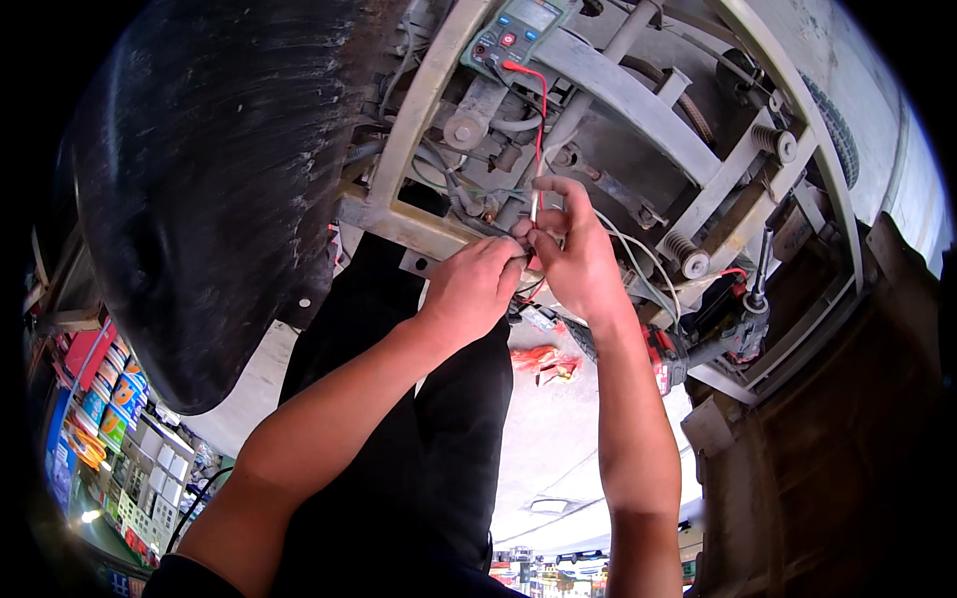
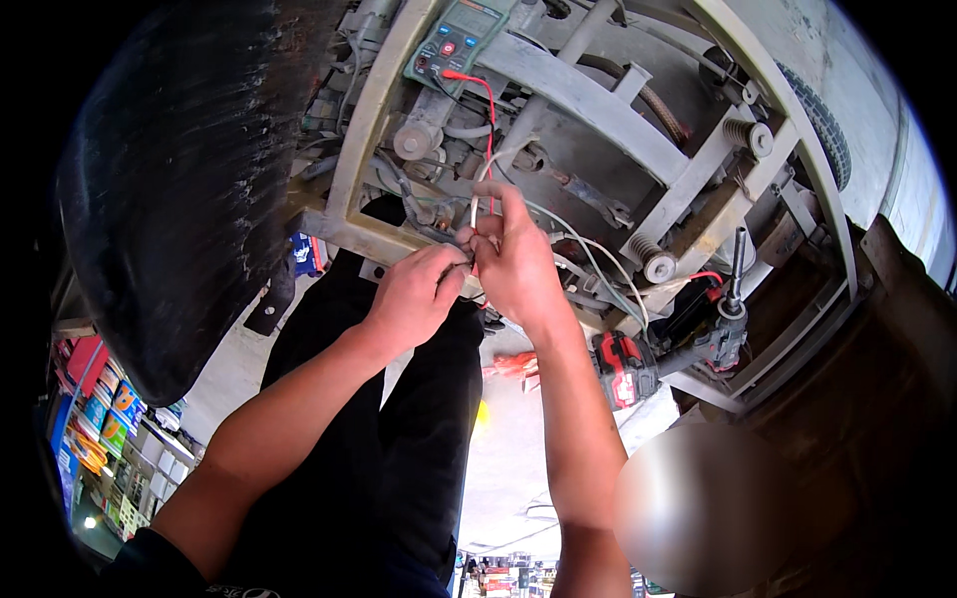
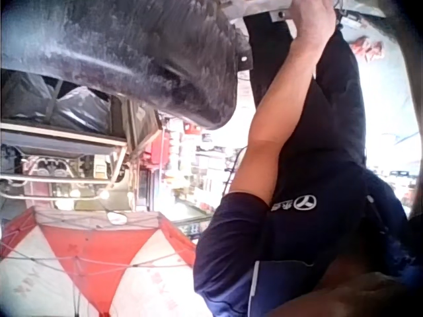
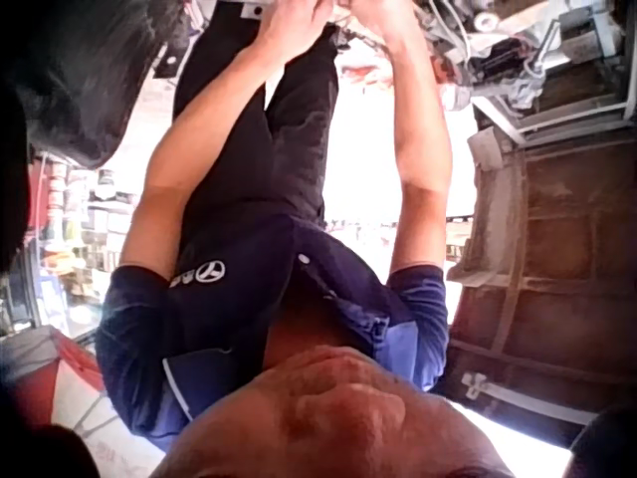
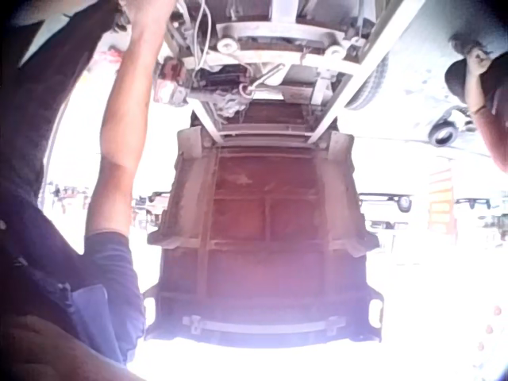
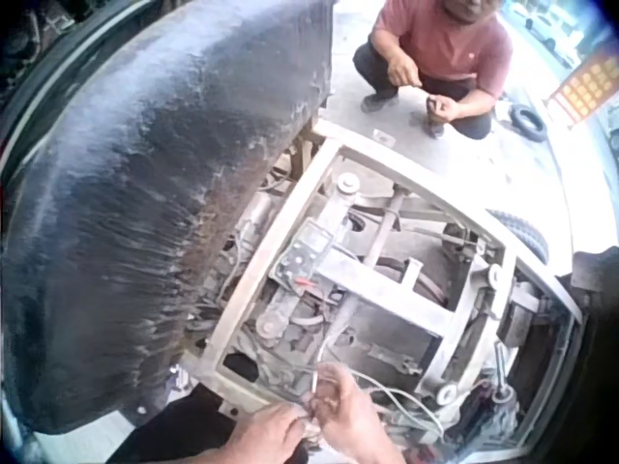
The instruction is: The person works on the underside of a three-wheeled vehicle, using a cordless drill to remove fasteners and pliers to strip and connect electrical wires. They manipulate red and white wires, attach connectors, and secure components within the vehicle's frame. The person then moves to the front of the vehicle and adjusts the handlebars.
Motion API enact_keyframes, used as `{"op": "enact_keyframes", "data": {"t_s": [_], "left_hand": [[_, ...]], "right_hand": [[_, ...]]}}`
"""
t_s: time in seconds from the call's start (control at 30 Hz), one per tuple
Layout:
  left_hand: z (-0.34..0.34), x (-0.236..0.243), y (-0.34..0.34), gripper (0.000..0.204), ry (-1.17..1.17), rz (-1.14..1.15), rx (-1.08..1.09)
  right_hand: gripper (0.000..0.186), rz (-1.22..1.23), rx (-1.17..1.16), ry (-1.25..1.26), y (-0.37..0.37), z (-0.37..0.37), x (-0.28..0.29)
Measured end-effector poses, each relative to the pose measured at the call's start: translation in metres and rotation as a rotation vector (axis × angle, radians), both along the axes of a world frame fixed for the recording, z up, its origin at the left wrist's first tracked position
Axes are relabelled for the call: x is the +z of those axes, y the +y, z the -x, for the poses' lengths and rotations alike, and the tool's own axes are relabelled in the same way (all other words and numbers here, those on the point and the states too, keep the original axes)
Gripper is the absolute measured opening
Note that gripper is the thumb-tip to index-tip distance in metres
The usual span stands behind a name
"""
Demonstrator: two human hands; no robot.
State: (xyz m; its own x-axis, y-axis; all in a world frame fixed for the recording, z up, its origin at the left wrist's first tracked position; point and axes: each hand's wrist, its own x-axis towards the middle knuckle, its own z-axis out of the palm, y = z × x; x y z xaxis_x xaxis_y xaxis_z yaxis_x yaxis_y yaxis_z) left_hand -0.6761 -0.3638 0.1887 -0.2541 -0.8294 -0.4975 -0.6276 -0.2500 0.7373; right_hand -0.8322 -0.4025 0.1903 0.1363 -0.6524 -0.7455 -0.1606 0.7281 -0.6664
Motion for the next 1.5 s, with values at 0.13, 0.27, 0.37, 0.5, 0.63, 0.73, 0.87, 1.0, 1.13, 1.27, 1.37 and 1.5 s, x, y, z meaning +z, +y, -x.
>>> {"op": "enact_keyframes", "data": {"t_s": [0.13,0.27,0.37,0.5,0.63,0.73,0.87,1.0,1.13,1.27,1.37,1.5], "left_hand": [[0.006,-0.001,-0.002,0.016,0.048,-0.272,0.240],[0.015,0.000,-0.002,0.017,0.066,-0.333,0.386],[0.016,0.000,-0.004,0.018,0.041,-0.339,0.372],[0.016,-0.004,-0.004,0.017,0.016,-0.318,0.374],[0.017,-0.015,0.001,0.018,-0.008,-0.208,0.351],[0.015,-0.022,0.005,0.017,-0.032,-0.124,0.308],[0.016,-0.027,0.008,0.015,-0.063,-0.059,0.286],[0.020,-0.031,0.013,0.015,-0.085,-0.028,0.279],[0.027,-0.028,0.015,0.019,-0.030,-0.169,0.220],[0.029,-0.023,0.014,0.020,-0.136,0.025,0.182],[0.034,-0.026,0.017,0.023,-0.164,-0.012,0.193],[0.045,-0.041,0.021,0.022,-0.146,0.014,0.220]], "right_hand": [[0.042,0.031,0.010,0.079,0.005,-0.001,0.001],[0.042,-0.007,0.001,0.081,0.010,0.003,-0.005],[0.027,0.017,0.017,0.070,0.013,0.005,-0.009],[0.020,0.027,0.029,0.091,0.017,0.003,-0.012],[0.025,0.040,-0.042,0.058,0.021,0.003,-0.015],[0.028,0.115,-0.004,0.094,0.023,0.004,-0.018],[0.028,0.125,0.003,0.047,0.027,0.005,-0.020],[0.027,0.098,0.129,0.120,0.036,0.013,-0.024],[0.026,0.115,0.219,0.197,0.038,0.026,-0.025],[0.026,0.008,-0.005,-0.050,0.038,0.022,-0.030],[0.022,0.022,-0.040,-0.110,0.037,0.023,-0.033],[0.023,-0.043,-0.066,-0.117,0.031,0.027,-0.037]]}}
